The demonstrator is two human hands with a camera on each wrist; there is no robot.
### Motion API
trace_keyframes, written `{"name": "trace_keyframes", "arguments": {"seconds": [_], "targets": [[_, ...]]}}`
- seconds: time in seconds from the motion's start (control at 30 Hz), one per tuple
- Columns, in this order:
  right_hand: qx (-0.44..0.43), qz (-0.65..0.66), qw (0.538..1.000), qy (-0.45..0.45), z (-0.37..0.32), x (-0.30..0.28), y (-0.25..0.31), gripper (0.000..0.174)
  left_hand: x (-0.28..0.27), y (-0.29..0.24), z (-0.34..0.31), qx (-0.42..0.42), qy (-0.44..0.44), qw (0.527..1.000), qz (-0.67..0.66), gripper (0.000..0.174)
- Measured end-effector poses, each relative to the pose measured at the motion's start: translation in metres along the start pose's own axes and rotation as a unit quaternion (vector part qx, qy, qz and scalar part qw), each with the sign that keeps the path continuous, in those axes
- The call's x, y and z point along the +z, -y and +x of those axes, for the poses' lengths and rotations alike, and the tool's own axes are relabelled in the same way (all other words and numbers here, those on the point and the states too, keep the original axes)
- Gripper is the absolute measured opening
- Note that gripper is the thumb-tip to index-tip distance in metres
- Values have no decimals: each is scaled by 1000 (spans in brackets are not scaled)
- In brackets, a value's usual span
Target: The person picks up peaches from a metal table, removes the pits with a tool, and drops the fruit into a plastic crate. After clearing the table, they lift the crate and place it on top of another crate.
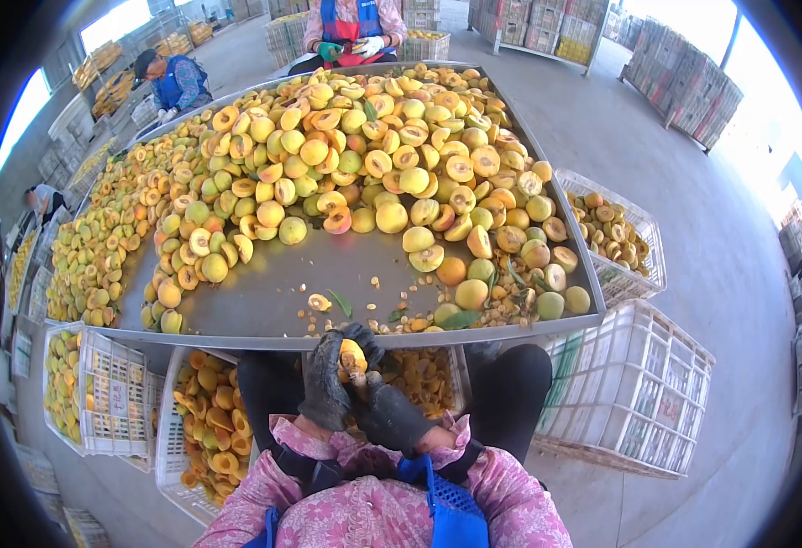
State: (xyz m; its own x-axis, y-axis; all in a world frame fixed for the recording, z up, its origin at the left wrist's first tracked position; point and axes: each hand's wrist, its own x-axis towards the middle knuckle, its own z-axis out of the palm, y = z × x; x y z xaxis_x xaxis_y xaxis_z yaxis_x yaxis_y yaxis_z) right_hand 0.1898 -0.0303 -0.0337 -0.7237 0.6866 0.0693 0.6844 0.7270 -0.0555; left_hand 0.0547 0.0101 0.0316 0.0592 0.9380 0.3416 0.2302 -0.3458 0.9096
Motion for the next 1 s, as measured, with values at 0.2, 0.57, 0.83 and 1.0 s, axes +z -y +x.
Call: {"name": "trace_keyframes", "arguments": {"seconds": [0.2,0.57,0.83,1.0], "targets": [[-20,364,926,-97,-3,2,-17,39,-14,67,-19,173,38,958,225,27],[-97,706,701,22,-6,-40,-25,36,10,58,-27,-169,12,963,-211,38],[24,808,556,196,-20,-10,-24,41,-58,-12,-3,-27,-132,986,96,33],[170,488,832,202,-41,36,-20,40,-207,23,-26,-255,-61,962,75,28]]}}
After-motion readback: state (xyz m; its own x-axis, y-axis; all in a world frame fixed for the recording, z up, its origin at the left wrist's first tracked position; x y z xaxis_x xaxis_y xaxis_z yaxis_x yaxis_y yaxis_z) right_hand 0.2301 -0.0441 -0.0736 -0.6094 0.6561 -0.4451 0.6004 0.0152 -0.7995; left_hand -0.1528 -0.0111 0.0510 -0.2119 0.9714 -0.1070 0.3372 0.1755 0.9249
